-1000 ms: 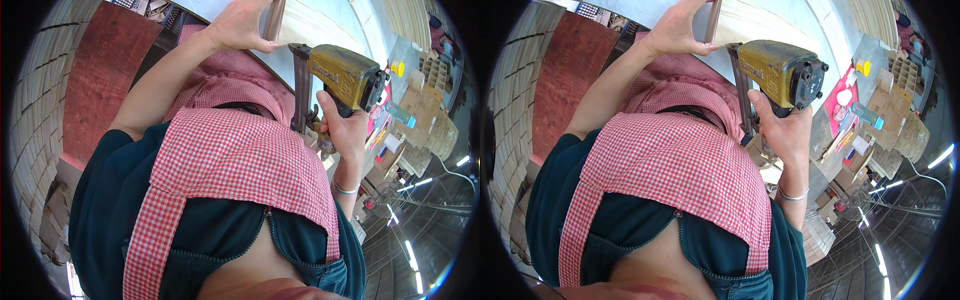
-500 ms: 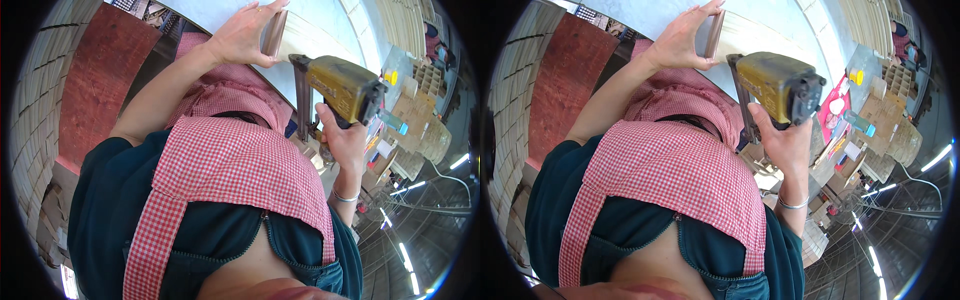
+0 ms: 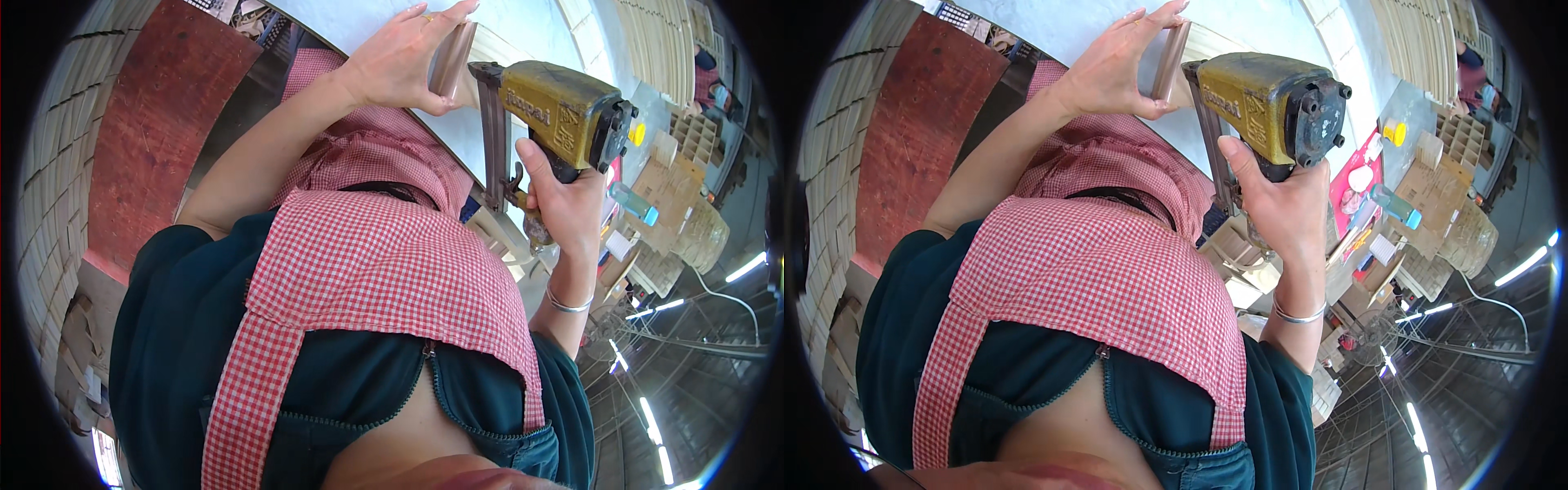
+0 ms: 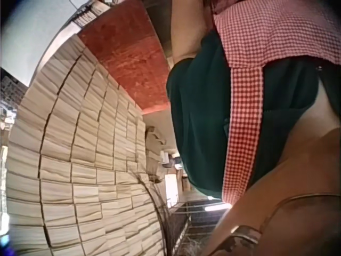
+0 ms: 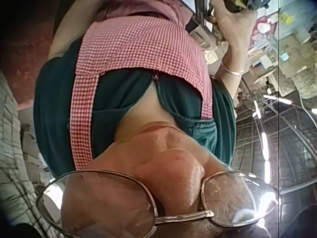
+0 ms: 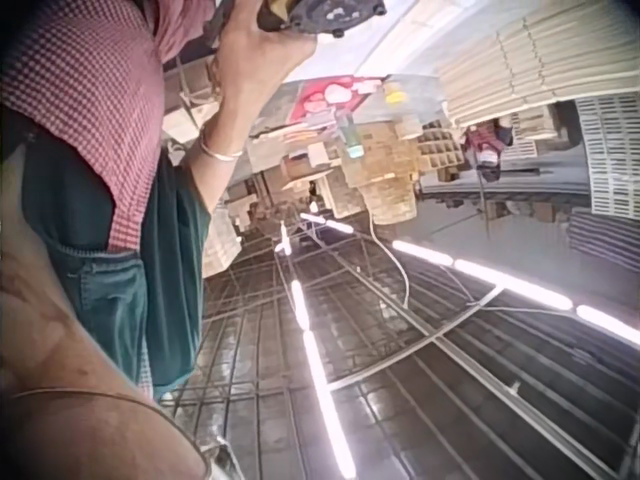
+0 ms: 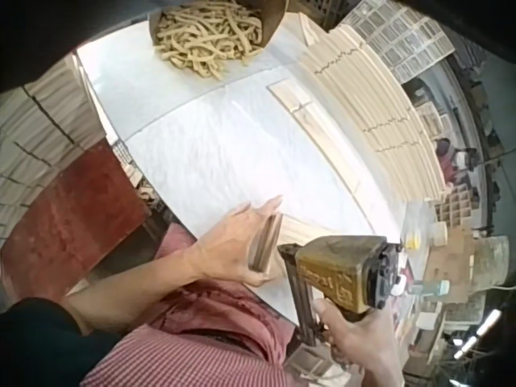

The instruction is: Assemble wooden boxes by applying glue to joints and securing them with a pneumatic nailer.

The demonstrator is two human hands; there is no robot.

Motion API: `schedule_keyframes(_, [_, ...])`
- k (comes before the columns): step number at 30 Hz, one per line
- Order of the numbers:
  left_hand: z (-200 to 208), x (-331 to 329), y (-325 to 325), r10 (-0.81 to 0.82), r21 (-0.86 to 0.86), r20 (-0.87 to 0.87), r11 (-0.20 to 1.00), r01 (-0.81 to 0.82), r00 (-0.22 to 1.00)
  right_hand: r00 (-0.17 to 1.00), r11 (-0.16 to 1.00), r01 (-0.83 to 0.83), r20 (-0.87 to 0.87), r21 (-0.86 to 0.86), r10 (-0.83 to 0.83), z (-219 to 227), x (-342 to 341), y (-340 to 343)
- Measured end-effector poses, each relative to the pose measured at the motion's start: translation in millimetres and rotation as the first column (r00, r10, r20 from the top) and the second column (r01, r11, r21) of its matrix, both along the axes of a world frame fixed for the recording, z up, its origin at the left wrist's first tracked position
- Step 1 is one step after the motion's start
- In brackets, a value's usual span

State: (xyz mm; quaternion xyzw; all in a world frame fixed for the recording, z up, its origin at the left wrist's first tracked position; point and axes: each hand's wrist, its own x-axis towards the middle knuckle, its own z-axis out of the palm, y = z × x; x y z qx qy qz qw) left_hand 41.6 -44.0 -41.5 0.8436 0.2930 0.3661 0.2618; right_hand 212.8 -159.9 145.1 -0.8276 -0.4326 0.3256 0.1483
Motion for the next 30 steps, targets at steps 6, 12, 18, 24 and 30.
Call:
schedule_keyframes(6, [10.6, 7.6, -3.3, -0.056, -0.051, -0.111, 0.997, 0.051, 0.992, 1.0, 0.999, -0.017, -0.024, 0.04, 0.018, -5.8, 13.3, -7.1])
schedule_keyframes(12, [-1.1, 8.5, -1.8, -0.06, 0.01, -0.028, 0.998, 0.06, 0.998, 0.998, 0.996, -0.055, 0.006, 0.069, 0.055, -14.1, 19.5, -4.3])
schedule_keyframes(18, [-19.5, 4.4, 17.3, -0.144, -0.125, 0.026, 0.981, 0.146, 0.989, 0.999, 0.989, 0.006, -0.035, 0.146, -0.001, -13.9, 23.1, -0.6])
schedule_keyframes(24, [-6.4, -4.9, 26.9, -0.186, -0.264, -0.012, 0.948, 0.177, 0.982, 0.965, 0.949, 0.196, 0.122, 0.246, -0.23, -13.5, 86.0, -31.1])
schedule_keyframes(30, [69.3, -58.5, 46.5, -0.051, -0.792, -0.077, 0.609, -0.03, 0.996, 0.841, 0.986, -0.04, 0.539, 0.162, -0.054, -37.7, 215.2, -109.9])
